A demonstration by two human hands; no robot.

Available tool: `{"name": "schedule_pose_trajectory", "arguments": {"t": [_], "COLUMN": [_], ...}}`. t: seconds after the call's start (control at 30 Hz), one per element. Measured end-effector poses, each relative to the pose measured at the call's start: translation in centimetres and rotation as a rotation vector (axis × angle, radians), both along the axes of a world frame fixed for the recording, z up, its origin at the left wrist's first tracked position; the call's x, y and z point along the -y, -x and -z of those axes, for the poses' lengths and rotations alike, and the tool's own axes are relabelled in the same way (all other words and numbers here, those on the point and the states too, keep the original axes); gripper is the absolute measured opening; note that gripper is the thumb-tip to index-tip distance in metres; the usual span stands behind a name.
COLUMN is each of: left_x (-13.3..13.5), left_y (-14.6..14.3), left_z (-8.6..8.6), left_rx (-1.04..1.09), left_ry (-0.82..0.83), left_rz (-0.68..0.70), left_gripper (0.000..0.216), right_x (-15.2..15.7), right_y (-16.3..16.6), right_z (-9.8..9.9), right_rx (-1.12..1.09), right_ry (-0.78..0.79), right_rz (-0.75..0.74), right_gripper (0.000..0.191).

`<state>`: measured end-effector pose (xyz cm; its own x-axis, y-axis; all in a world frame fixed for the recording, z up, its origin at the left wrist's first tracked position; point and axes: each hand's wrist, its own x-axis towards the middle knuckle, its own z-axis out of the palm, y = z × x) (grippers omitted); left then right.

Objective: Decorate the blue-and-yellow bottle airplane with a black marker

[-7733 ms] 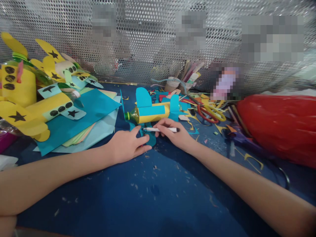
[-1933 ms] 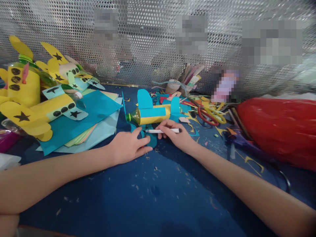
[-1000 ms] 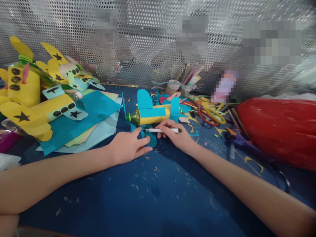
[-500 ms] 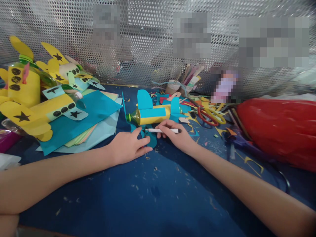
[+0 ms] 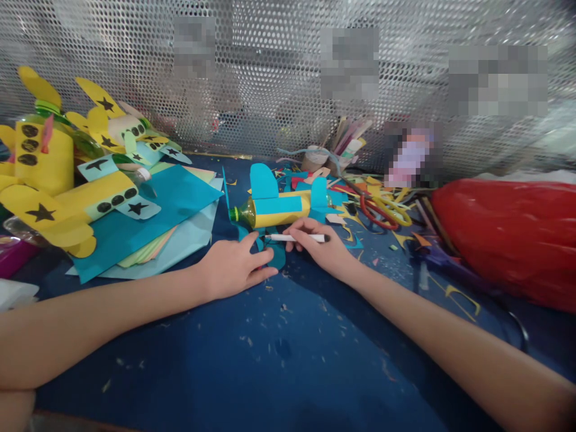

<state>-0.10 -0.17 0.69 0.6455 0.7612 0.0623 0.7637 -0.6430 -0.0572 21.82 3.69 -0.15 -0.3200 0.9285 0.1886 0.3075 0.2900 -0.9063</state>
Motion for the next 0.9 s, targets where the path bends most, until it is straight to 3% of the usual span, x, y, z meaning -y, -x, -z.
{"name": "schedule_pose_trajectory", "arguments": {"t": [0.9], "left_x": [0.06], "left_y": [-0.01], "left_z": [-0.18], "left_rx": [-0.005], "left_ry": [-0.005], "left_rz": [0.002], "left_gripper": [0.053], "right_x": [0.11], "right_y": [0.05], "right_z": [-0.23], "right_rx": [-0.025], "right_ry": [0.038], "right_rz": [0.034], "right_gripper": [0.026]}}
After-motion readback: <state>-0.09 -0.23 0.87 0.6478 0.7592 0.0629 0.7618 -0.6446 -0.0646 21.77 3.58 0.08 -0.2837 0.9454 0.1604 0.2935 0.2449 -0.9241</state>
